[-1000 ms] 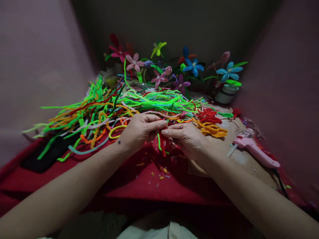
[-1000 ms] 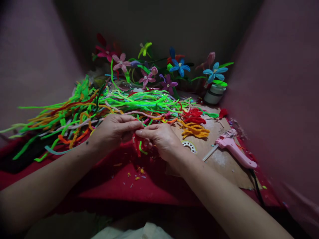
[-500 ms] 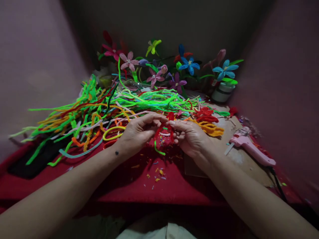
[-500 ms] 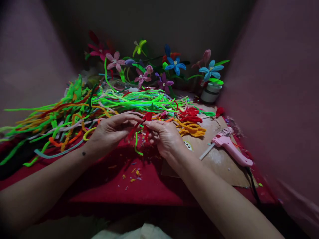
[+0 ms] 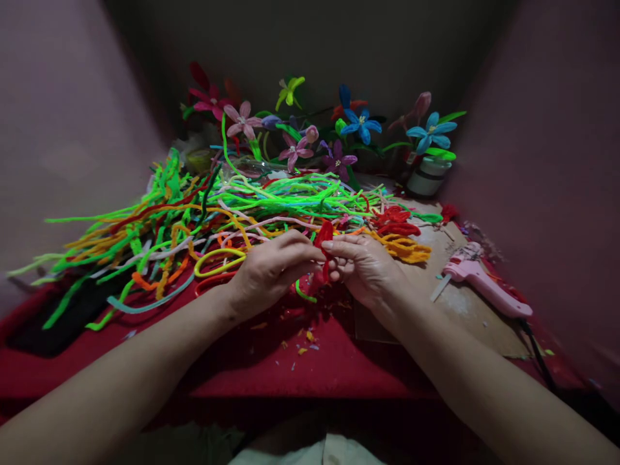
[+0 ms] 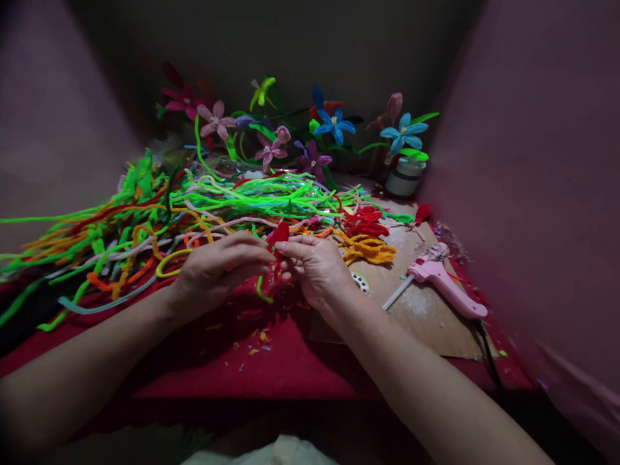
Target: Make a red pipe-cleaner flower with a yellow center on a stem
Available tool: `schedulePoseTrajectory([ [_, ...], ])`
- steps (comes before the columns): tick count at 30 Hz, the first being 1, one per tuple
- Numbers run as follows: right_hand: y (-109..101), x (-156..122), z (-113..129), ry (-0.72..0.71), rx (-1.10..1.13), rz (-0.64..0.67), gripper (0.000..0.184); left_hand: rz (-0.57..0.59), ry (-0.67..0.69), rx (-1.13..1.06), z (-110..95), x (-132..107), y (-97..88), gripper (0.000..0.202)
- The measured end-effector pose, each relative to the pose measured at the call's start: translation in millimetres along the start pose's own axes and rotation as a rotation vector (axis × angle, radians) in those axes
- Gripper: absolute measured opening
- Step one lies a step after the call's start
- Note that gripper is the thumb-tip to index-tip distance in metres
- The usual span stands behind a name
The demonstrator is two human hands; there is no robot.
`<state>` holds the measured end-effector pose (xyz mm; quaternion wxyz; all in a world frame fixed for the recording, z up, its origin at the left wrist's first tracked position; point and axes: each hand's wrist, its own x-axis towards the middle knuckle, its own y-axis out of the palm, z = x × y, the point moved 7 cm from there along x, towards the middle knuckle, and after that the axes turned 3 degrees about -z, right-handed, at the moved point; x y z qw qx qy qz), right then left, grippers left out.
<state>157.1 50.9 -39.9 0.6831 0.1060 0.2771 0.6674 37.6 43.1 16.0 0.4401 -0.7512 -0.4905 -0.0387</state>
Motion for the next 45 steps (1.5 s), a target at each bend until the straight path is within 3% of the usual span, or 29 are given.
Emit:
schedulePoseTrajectory([
  [3,1,-1,-1,-0.009,0.007,-0.018,0.021,-0.085,-0.340,-0.293,15,0,-1.0,0.012],
  [5,3,-2,-2,-0.017,-0.003,-0.008,0.022,-0.031,-0.534,-0.472,22,-3,8.2,0.016],
  [8,5,-3,-4,-0.032,-0.049,0.010,0.024,0.082,-0.654,-0.501,23,-6,17.5,0.011],
  [19,7,-7,-10,-0.040,-0.203,-0.001,0.022,0.154,-0.696,-0.349,22,-8,23.8,0.015],
  [24,10,-9,-6,-0.169,-0.261,-0.016,0.014,0.122,-0.740,-0.512,21,-11,29.9,0.014],
  [28,11,-10,-7,-0.166,-0.273,-0.017,0.013,0.079,-0.754,-0.666,19,-11,32.5,0.011],
  [32,11,-10,-7,-0.145,-0.251,0.006,0.014,0.075,-0.774,-0.684,19,-10,31.6,0.010],
  [39,19,-9,-9,-0.111,-0.227,0.180,0.010,0.106,-0.763,-0.757,17,-11,34.6,0.010],
  [42,13,-5,-4,-0.169,-0.284,0.109,0.013,0.136,-0.765,-0.768,17,-13,34.9,0.010],
  [45,5,-2,1,-0.172,-0.259,0.026,0.014,0.102,-0.707,-0.694,21,-10,23.4,0.019],
])
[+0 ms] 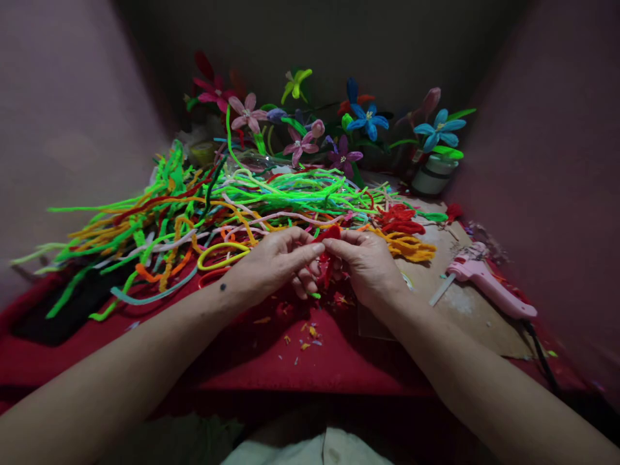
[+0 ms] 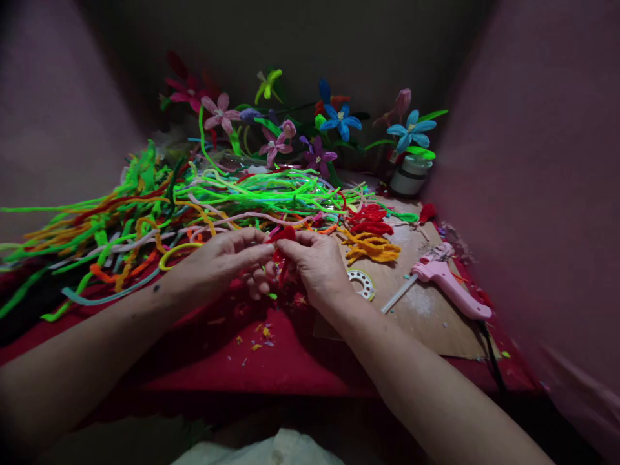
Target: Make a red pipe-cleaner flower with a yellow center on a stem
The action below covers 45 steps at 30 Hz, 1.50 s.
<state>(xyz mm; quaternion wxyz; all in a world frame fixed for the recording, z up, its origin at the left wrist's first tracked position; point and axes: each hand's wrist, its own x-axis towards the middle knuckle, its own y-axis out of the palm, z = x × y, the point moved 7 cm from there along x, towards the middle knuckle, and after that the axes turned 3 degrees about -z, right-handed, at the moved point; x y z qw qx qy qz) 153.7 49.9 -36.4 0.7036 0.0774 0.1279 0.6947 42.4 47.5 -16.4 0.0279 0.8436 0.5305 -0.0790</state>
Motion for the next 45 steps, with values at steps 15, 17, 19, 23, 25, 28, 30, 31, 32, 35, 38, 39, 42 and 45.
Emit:
schedulePoseTrajectory([
  [15,-11,3,1,0.070,0.137,-0.076,0.015,-0.006,0.527,0.524,-33,-5,-9.6,0.018],
  [17,-10,1,2,0.058,0.100,-0.066,0.013,0.047,0.534,0.543,-33,-4,-6.7,0.017],
  [19,-8,0,4,0.019,0.061,-0.045,0.012,0.093,0.475,0.518,-29,-2,-5.5,0.016],
  [23,-6,-2,5,-0.045,-0.015,-0.036,0.012,0.125,0.277,0.400,-21,1,-6.9,0.013],
  [25,-6,-3,6,-0.079,-0.062,-0.052,0.013,0.089,0.263,0.395,-23,1,-8.7,0.008],
  [28,-6,-5,8,-0.119,-0.106,-0.065,0.015,-0.020,0.247,0.403,-24,2,-15.0,0.009],
  [30,-5,-6,8,-0.119,-0.103,-0.065,0.015,-0.087,0.234,0.432,-22,2,-18.4,0.012],
  [31,-5,-6,7,-0.116,-0.101,-0.067,0.015,-0.116,0.247,0.465,-22,2,-19.3,0.013],
  [32,-5,-6,7,-0.111,-0.101,-0.072,0.015,-0.147,0.283,0.511,-23,1,-19.5,0.013],
  [35,-6,-5,6,-0.097,-0.114,-0.100,0.016,-0.232,0.487,0.688,-29,-7,-15.2,0.014],
  [38,-6,-6,6,-0.095,-0.145,-0.121,0.018,-0.260,0.663,0.814,-34,-17,-6.1,0.013],
  [39,-6,-6,7,-0.097,-0.158,-0.124,0.018,-0.260,0.702,0.839,-35,-19,-3.4,0.013],
  [42,-6,-7,8,-0.109,-0.196,-0.133,0.019,-0.257,0.797,0.940,-35,-24,4.2,0.014],
  [45,-6,-7,5,-0.098,-0.188,-0.135,0.019,-0.250,0.876,1.097,-31,-26,12.2,0.015],
])
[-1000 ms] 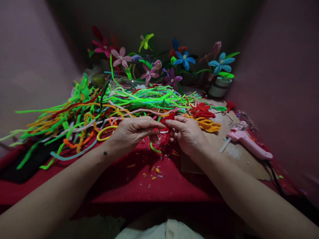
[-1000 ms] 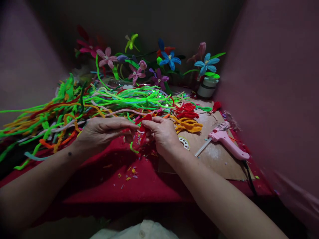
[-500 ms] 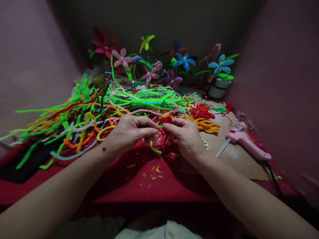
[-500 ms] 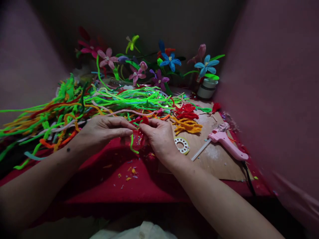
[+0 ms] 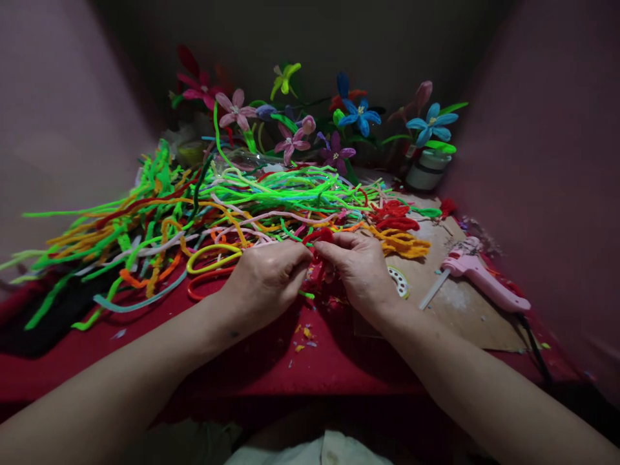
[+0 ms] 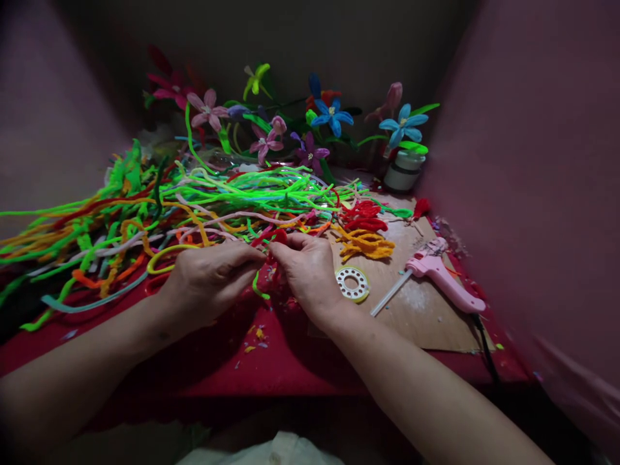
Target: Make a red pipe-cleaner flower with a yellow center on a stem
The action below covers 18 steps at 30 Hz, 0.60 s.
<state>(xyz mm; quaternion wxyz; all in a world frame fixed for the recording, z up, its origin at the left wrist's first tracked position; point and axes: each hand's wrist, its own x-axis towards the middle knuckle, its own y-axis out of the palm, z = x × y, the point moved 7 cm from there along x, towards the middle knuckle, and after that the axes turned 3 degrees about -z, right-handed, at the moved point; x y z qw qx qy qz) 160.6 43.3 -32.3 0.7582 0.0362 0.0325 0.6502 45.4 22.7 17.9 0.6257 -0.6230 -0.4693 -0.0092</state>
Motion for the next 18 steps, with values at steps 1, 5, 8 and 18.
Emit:
schedulePoseTrajectory([
  [1,1,0,-2,0.010,0.016,0.004,0.018,0.005,0.034,0.043,-2,-1,2.2,0.015],
  [5,6,0,-12,0.065,0.119,0.048,0.015,0.046,0.066,0.149,-7,-6,11.7,0.011],
  [8,9,-1,-16,0.109,0.187,0.086,0.017,0.084,-0.056,0.099,-4,-5,12.3,0.009],
  [18,13,-4,-12,0.172,0.251,0.142,0.017,0.250,-0.634,-0.778,17,0,14.1,0.023],
])
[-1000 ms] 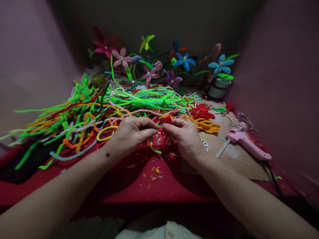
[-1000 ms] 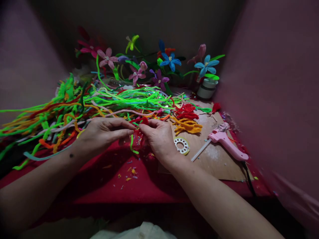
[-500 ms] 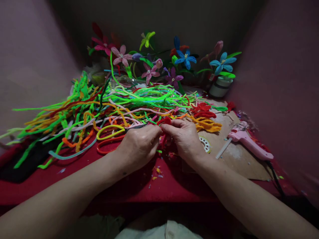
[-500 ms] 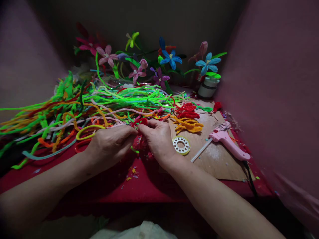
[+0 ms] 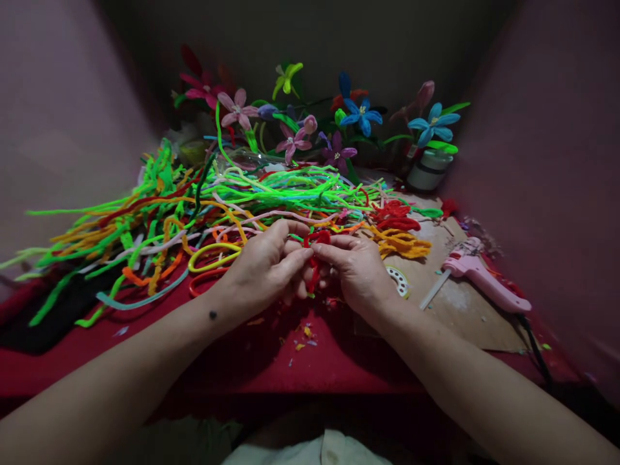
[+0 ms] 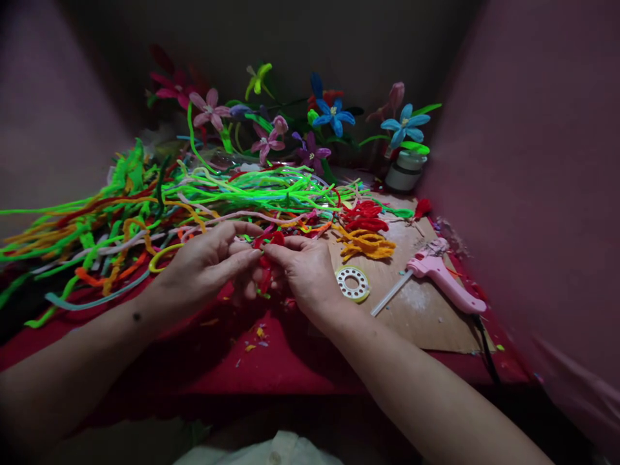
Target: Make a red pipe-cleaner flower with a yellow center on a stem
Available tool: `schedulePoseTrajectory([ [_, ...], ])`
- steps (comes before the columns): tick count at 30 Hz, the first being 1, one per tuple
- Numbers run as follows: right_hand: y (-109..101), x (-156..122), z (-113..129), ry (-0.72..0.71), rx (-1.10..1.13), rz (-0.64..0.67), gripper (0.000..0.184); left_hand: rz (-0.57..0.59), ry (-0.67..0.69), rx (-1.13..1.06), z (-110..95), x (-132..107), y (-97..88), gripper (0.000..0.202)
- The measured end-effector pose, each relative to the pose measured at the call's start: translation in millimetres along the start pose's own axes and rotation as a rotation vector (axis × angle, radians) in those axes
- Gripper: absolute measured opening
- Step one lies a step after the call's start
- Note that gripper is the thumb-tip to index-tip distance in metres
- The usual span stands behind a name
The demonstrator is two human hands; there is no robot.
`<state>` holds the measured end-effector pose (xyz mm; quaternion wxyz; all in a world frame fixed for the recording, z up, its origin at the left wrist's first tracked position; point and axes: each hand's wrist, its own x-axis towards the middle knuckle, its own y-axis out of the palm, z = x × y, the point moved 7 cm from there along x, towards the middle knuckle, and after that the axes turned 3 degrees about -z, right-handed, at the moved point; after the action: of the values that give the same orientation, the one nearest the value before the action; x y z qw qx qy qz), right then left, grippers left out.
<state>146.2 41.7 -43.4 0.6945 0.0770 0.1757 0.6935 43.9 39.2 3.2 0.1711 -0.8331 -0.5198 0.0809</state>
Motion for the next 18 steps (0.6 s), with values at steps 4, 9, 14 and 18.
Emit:
schedulePoseTrajectory([
  [4,-2,0,-2,0.033,0.028,-0.014,0.016,0.010,-0.164,-0.108,10,3,0.5,0.021],
  [9,2,-1,1,0.051,0.085,0.034,0.018,-0.014,-0.211,-0.240,15,5,-0.9,0.022],
  [14,1,-1,0,0.091,0.119,0.018,0.021,-0.089,-0.138,-0.151,17,8,-1.5,0.024],
  [18,1,-1,-1,0.099,0.151,0.041,0.024,-0.081,-0.091,-0.223,19,8,1.7,0.025],
])
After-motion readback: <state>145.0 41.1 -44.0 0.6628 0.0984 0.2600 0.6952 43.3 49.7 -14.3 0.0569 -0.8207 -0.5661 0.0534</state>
